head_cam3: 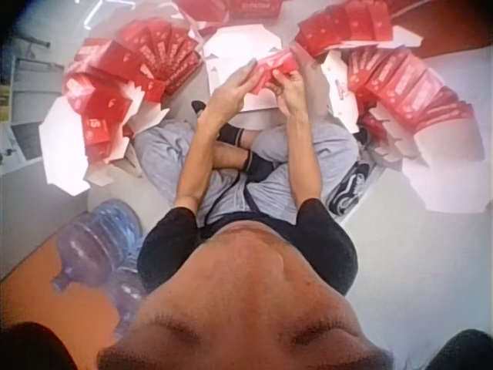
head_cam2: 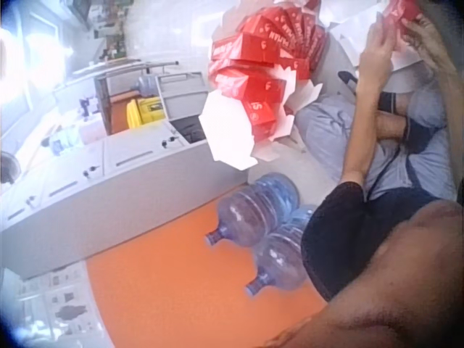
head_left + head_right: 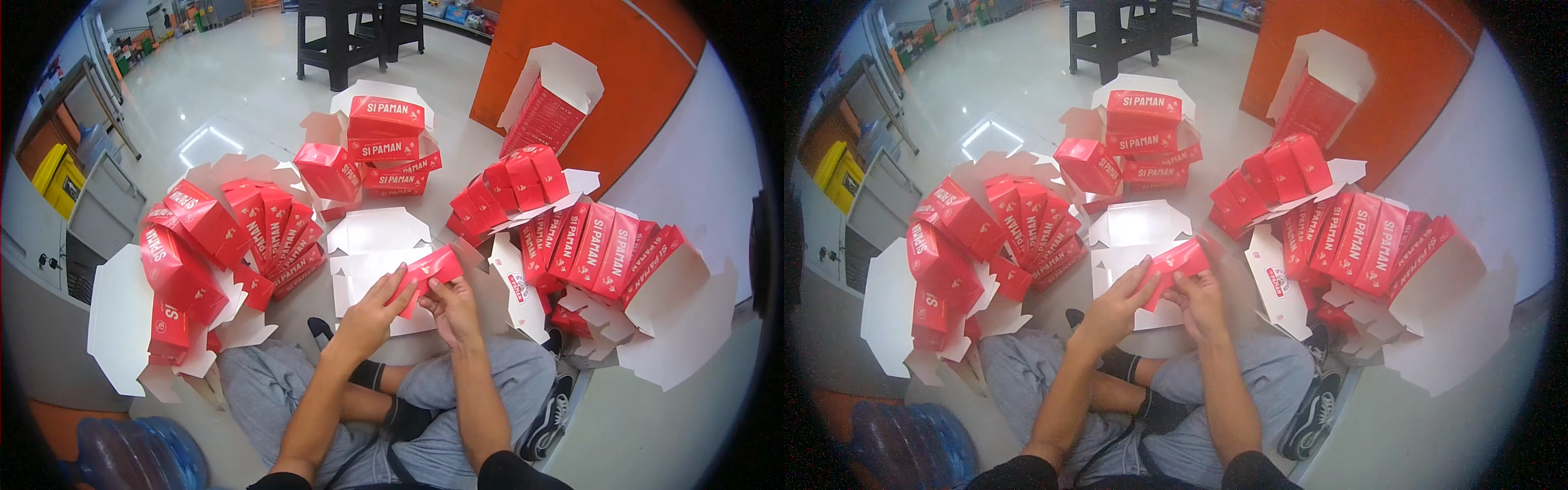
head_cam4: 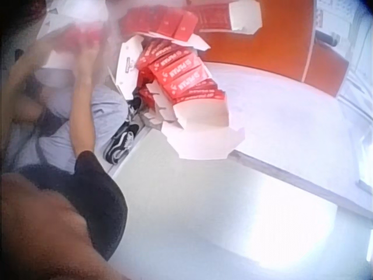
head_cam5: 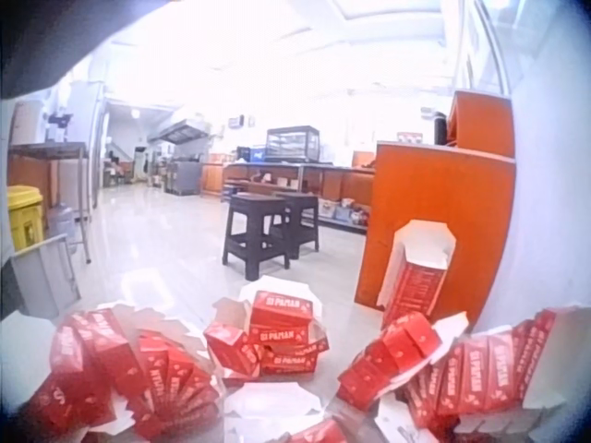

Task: The person sits on the floor and assembles red and white cardboard takeout boxes. They fold the flat pieces into shape, tuck the flaps into slots, and stack the finished boxes into a pile.

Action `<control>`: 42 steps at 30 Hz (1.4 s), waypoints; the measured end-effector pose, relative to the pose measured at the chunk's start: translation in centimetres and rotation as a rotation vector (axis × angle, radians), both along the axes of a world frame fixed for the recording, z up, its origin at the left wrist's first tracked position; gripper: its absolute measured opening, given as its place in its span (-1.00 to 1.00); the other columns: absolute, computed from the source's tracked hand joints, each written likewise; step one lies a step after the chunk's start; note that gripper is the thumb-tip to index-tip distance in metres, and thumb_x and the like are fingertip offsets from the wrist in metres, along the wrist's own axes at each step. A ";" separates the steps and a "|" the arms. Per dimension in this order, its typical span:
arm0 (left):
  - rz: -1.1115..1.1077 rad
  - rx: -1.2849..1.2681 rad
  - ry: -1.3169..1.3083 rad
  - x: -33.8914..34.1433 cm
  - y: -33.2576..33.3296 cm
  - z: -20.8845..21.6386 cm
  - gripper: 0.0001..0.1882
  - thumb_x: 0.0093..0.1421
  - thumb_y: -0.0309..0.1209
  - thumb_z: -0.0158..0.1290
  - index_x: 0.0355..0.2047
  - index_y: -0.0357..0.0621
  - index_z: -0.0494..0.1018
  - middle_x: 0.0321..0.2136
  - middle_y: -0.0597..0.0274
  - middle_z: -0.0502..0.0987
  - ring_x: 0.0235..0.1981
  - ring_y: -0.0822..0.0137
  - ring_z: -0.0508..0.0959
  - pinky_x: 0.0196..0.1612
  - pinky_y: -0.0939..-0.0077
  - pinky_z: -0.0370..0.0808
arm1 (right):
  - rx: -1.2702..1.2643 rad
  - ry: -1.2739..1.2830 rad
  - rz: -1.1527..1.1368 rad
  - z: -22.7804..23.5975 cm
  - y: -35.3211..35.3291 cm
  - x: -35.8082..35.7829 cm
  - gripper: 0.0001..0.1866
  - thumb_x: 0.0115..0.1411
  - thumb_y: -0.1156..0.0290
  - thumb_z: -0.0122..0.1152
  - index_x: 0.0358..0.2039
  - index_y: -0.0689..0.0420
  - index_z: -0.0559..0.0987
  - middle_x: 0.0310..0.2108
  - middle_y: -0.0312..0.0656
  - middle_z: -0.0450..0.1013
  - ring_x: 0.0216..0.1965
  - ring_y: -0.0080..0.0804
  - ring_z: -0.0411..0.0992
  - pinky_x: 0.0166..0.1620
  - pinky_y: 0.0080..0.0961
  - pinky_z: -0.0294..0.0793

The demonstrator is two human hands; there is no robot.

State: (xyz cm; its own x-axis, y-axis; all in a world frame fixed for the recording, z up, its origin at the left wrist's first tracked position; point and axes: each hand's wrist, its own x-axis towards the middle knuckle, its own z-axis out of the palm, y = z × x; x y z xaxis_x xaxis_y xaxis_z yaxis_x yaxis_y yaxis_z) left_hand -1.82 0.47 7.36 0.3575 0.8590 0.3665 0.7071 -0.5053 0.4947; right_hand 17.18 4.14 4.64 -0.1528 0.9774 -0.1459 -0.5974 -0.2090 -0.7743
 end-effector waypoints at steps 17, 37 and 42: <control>0.139 0.241 0.042 0.3 0.1 -1.0 -0.51 0.19 -0.34 0.21 0.17 0.06 0.52 0.24 0.07 0.47 0.11 -0.13 0.57 0.03 0.19 0.60 | -0.050 -0.005 -0.130 0.4 -2.3 -3.6 -0.78 0.34 0.51 0.21 -0.02 0.21 0.55 -0.13 -0.17 0.58 -0.18 -0.41 0.59 -0.13 -0.41 0.66; 0.092 -0.290 -0.311 -1.3 1.8 -4.3 -0.30 0.23 -0.33 0.25 0.35 -0.10 0.31 -0.07 -0.11 0.60 -0.17 -0.01 0.64 -0.04 0.26 0.55 | 0.188 -1.091 0.036 -7.8 0.1 -1.8 -0.40 0.34 0.36 0.17 0.30 0.37 0.27 -0.11 0.08 0.57 -0.17 -0.16 0.63 -0.18 -0.34 0.62; 0.093 -0.270 -0.312 -1.4 1.6 -4.9 -0.31 0.25 -0.38 0.22 0.38 -0.10 0.28 -0.09 -0.12 0.60 -0.19 0.01 0.64 -0.07 0.27 0.55 | 0.486 -0.899 -0.372 -2.5 -1.2 -4.3 -0.55 0.32 0.50 0.21 0.19 0.30 0.40 -0.08 0.03 0.55 -0.19 -0.41 0.59 -0.20 -0.54 0.59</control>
